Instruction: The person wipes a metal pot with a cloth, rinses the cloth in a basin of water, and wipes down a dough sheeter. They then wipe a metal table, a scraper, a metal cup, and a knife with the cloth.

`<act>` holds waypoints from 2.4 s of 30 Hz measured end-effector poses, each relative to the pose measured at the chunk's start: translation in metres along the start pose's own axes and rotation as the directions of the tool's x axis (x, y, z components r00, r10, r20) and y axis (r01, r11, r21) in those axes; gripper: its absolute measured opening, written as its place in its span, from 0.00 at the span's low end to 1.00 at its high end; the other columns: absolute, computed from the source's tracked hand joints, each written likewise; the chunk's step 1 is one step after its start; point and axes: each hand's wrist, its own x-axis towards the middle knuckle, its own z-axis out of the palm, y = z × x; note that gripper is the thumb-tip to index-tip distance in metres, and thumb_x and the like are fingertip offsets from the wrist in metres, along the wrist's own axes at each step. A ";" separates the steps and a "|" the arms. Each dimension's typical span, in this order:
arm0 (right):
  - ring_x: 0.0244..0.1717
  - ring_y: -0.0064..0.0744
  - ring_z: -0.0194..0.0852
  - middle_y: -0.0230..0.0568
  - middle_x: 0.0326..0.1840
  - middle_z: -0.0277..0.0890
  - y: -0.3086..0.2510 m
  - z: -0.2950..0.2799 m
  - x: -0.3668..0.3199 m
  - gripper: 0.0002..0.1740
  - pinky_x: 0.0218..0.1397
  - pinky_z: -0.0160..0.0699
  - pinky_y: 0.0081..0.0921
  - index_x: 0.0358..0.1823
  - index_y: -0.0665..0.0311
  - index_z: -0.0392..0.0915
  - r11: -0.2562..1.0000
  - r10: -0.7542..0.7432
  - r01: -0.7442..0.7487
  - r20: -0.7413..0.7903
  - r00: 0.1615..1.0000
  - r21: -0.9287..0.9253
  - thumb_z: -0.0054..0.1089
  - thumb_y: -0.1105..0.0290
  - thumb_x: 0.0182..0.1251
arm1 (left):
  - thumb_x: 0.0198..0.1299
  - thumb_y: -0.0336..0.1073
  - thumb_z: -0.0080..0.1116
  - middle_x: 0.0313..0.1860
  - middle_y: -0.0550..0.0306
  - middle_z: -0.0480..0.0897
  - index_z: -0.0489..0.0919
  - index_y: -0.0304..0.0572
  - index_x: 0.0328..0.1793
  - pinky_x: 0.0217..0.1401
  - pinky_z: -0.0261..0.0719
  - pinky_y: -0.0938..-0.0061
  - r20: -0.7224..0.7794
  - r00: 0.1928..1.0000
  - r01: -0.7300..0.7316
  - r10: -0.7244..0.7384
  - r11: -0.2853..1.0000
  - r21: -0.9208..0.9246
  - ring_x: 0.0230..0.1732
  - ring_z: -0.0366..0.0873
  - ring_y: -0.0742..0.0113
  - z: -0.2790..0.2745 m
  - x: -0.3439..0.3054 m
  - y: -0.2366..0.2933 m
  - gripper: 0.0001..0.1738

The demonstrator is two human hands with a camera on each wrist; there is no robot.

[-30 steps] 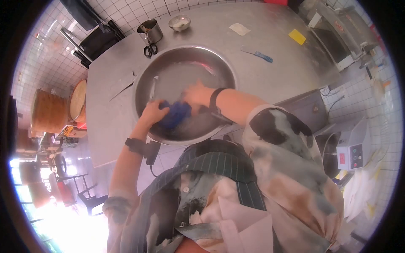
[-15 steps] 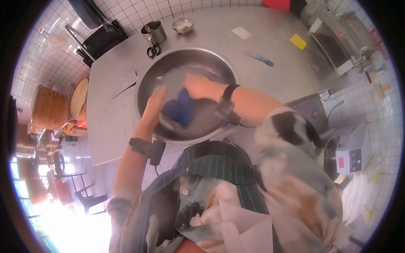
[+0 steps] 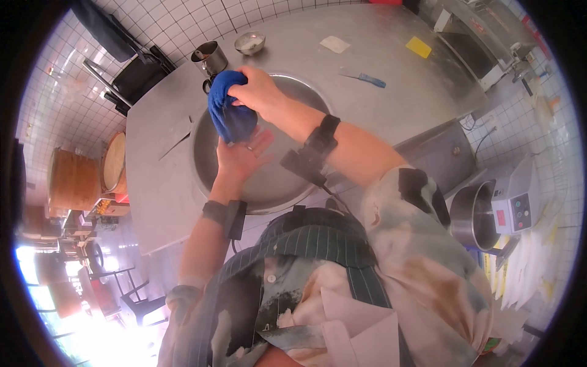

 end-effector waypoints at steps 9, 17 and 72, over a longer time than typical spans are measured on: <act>0.57 0.35 0.71 0.40 0.56 0.73 0.055 -0.020 -0.045 0.25 0.58 0.71 0.35 0.55 0.63 0.75 0.590 -0.432 0.645 0.486 0.760 -0.485 0.66 0.65 0.55 | 0.66 0.53 0.46 0.54 0.47 0.77 0.72 0.36 0.57 0.62 0.71 0.51 0.012 0.996 -0.085 0.093 0.951 -0.297 0.57 0.74 0.49 0.009 -0.008 0.026 0.27; 0.57 0.24 0.68 0.25 0.54 0.70 0.140 -0.048 -0.009 0.27 0.59 0.70 0.25 0.64 0.49 0.71 0.562 0.240 -0.535 0.494 0.836 0.631 0.58 0.48 0.67 | 0.58 0.36 0.56 0.58 0.46 0.74 0.72 0.39 0.59 0.62 0.74 0.57 0.204 0.979 0.134 -0.022 0.823 -0.553 0.60 0.72 0.52 0.049 -0.038 0.013 0.22; 0.47 0.22 0.75 0.34 0.45 0.77 0.061 -0.064 -0.017 0.18 0.51 0.74 0.27 0.46 0.62 0.79 0.933 0.253 -0.285 0.163 0.954 0.220 0.64 0.56 0.64 | 0.54 0.21 0.49 0.44 0.50 0.78 0.77 0.38 0.45 0.49 0.77 0.68 -0.085 0.715 -0.557 0.694 0.638 0.531 0.46 0.77 0.59 0.058 -0.005 -0.026 0.13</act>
